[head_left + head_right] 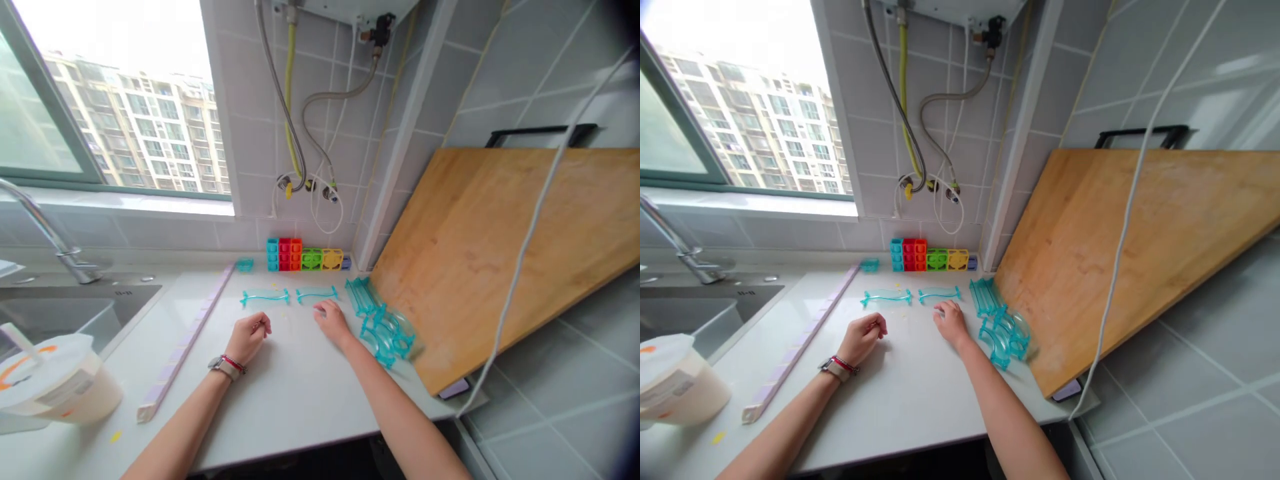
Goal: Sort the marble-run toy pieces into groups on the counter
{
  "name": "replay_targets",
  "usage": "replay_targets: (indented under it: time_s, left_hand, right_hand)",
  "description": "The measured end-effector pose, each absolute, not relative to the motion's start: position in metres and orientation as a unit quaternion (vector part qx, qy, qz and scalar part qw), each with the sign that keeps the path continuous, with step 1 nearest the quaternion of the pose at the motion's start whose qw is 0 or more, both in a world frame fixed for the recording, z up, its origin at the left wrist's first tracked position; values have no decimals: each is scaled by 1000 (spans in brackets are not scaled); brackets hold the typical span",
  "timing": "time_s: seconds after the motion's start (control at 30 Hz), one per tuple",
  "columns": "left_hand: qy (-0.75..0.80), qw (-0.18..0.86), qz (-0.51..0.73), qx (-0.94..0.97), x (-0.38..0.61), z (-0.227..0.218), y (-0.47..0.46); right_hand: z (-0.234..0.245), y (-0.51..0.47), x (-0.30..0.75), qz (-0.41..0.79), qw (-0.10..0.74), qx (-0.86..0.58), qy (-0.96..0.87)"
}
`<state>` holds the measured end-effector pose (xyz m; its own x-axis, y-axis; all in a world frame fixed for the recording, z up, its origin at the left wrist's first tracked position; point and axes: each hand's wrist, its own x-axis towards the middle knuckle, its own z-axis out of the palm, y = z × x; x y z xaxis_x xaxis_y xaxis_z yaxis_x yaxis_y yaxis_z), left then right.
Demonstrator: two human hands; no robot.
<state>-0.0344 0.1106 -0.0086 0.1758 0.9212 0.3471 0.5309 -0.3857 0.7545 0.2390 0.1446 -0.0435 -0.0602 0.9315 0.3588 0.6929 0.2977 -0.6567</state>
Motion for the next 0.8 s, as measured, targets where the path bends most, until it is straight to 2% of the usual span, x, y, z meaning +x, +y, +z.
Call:
replay_targets:
  time_s: [0.3, 0.53, 0.67, 0.8]
  left_hand:
    - [493, 279, 429, 704, -33, -3, 111]
    - [487, 292, 428, 703, -34, -4, 114]
    - [486, 289, 435, 701, -35, -5, 115]
    - [491, 285, 446, 692, -36, -5, 114]
  right_hand:
    - [-8, 149, 246, 63, 292, -640, -708]
    - [42, 182, 302, 2, 136, -755, -641]
    - [48, 187, 318, 0, 59, -776, -627]
    - [46, 183, 318, -1, 29, -783, -622]
